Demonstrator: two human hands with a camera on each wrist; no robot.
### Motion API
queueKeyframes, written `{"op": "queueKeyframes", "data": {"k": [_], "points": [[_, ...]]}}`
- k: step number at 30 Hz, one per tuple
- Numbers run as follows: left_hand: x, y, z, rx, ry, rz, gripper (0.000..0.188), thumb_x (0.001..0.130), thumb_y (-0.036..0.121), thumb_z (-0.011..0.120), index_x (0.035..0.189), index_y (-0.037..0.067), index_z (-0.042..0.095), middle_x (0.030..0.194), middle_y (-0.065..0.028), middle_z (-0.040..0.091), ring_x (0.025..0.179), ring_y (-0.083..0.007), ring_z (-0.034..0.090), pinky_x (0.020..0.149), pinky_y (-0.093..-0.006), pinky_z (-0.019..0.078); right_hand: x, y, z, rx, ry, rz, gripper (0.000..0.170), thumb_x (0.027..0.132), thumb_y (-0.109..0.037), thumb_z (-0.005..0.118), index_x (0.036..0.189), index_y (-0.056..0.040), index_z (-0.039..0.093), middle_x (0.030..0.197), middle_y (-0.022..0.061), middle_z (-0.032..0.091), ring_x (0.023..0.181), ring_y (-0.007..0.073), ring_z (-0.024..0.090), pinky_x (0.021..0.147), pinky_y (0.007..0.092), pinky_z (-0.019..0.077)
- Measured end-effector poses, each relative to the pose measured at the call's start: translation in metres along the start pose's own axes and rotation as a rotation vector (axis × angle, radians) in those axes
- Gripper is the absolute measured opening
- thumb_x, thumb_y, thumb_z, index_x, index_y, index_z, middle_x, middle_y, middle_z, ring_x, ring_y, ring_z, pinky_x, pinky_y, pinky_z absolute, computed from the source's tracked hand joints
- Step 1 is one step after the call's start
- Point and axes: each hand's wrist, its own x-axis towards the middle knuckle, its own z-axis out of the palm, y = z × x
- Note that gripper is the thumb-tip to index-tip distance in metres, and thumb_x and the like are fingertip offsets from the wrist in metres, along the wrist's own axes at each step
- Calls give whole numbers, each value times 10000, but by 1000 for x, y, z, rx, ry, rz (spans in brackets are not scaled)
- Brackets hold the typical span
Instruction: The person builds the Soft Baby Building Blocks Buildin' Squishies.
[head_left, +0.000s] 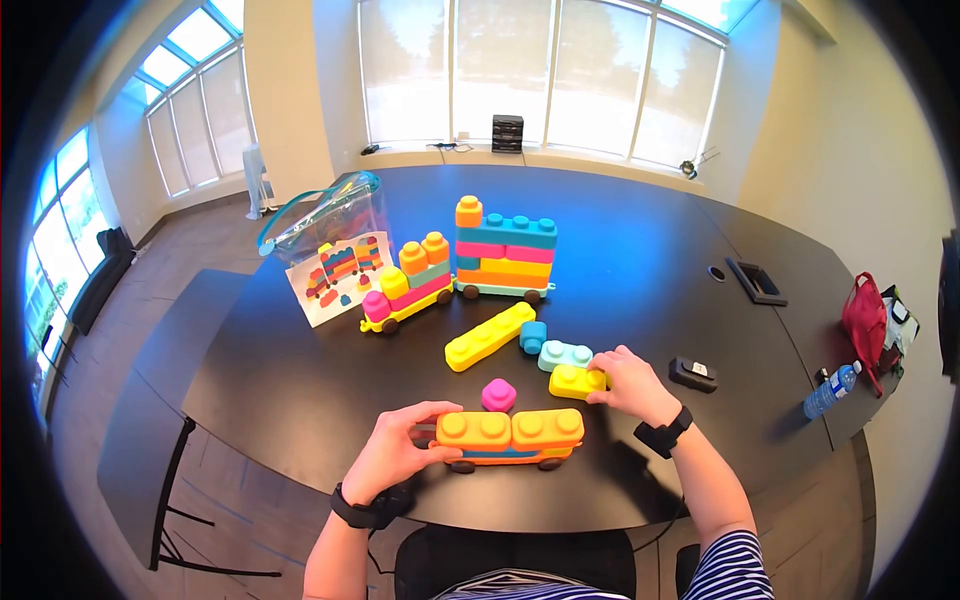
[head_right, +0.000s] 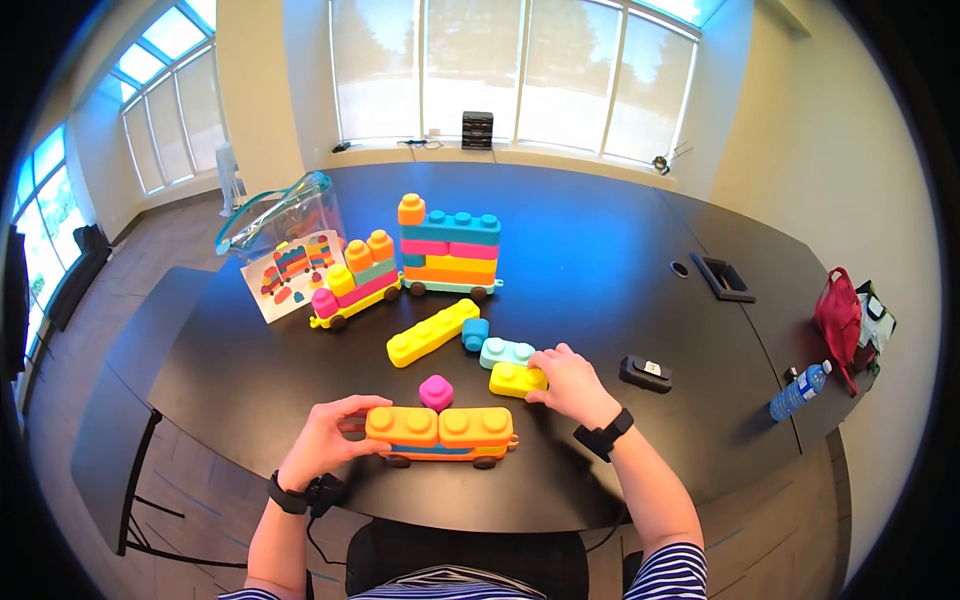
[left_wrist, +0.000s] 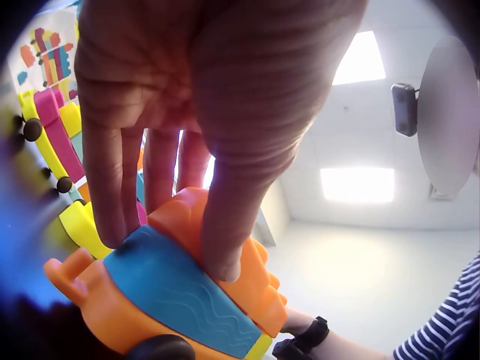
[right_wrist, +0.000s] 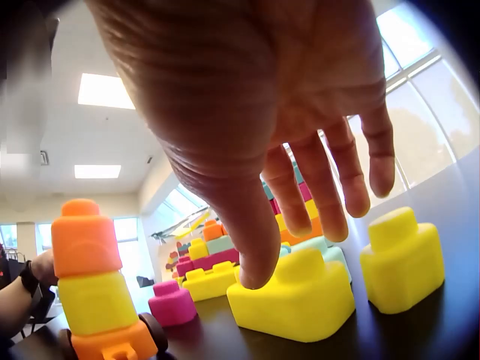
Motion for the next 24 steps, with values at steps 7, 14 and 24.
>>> {"op": "queueKeyframes", "data": {"k": [7, 14, 24], "points": [[0, -8, 3, 2, -12, 38, 621, 796, 42, 919, 1355, 34, 651, 1265, -97, 743, 1160, -204, 732, 1031, -372, 603, 1, -9, -2, 14, 11, 81, 480, 785, -277, 896, 1134, -59, 650, 1072, 119, 740, 1074, 336, 657, 928, 454, 560], [2, -10, 7, 26, -7, 47, 675, 756, -2, 921, 1363, 28, 626, 1251, -125, 743, 1175, -232, 738, 1045, -376, 597, 4, -18, -28, 408, 182, 76, 398, 792, -164, 905, 1086, -21, 679, 1015, 143, 742, 913, 292, 729, 864, 390, 586], [1, -12, 10, 67, 8, 48, 589, 744, -28, 914, 1273, 3, 657, 1154, -127, 771, 1069, -226, 769, 992, -358, 613, 10, -82, -63, 571, 324, -138, 415, 831, -139, 901, 1155, 1, 683, 1045, 119, 752, 915, 206, 744, 862, 322, 606]]}}
